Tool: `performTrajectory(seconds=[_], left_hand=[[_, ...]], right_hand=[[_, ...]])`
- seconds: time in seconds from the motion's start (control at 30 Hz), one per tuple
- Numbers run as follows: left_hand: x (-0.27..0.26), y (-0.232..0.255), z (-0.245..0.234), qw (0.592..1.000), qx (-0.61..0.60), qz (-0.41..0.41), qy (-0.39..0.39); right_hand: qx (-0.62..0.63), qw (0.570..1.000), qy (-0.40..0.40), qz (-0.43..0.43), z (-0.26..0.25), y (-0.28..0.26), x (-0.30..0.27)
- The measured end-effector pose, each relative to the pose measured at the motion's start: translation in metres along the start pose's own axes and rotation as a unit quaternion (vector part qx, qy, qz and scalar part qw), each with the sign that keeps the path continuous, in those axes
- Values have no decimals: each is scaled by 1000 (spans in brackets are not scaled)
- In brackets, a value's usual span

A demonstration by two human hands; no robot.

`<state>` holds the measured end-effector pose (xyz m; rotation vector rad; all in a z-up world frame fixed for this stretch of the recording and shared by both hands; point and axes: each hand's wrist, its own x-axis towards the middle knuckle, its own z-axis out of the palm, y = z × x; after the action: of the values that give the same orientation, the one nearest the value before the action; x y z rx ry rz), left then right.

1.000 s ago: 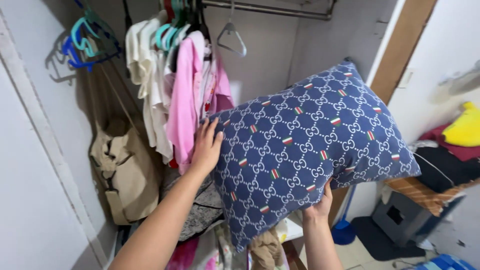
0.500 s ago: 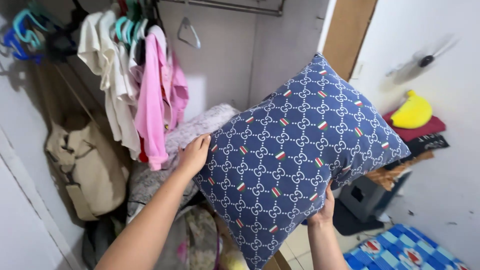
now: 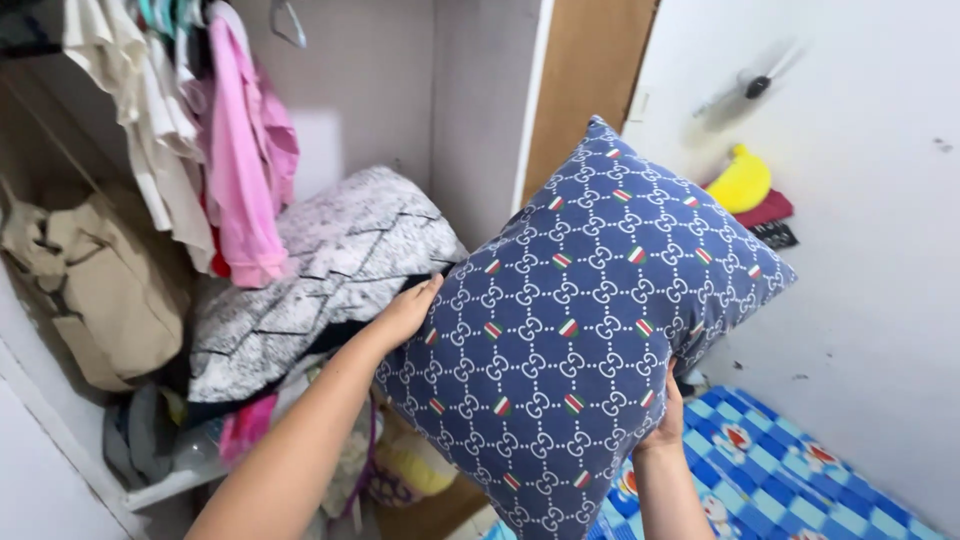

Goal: Removing pillows and blankets from a closet and arranging them on a mattress on the floor.

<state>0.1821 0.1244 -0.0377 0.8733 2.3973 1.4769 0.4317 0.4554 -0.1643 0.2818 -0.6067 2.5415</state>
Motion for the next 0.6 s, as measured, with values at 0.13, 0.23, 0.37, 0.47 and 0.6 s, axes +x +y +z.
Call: performTrajectory(seconds=[0.13,0.23,0.37,0.47,0.6], left_hand=[[2,-16,46,989,-123,55,-62],[-29,14,69,981,-148,16,-126],[-56,28,96,922,-317,-33,-222],[-60,27,112,911,-340,-45,-230],[-46,4,135,888,-368,-106,-256]], right_hand=[[-27,1000,3,5,-2,-32,-35],[-36,999,1,24,-1,-55,-60],[-69,995,65,28,-13,-82,-81],[-79,996,30,40,-10,-95,-93],[-148,974,168,40,81,-82,-114]])
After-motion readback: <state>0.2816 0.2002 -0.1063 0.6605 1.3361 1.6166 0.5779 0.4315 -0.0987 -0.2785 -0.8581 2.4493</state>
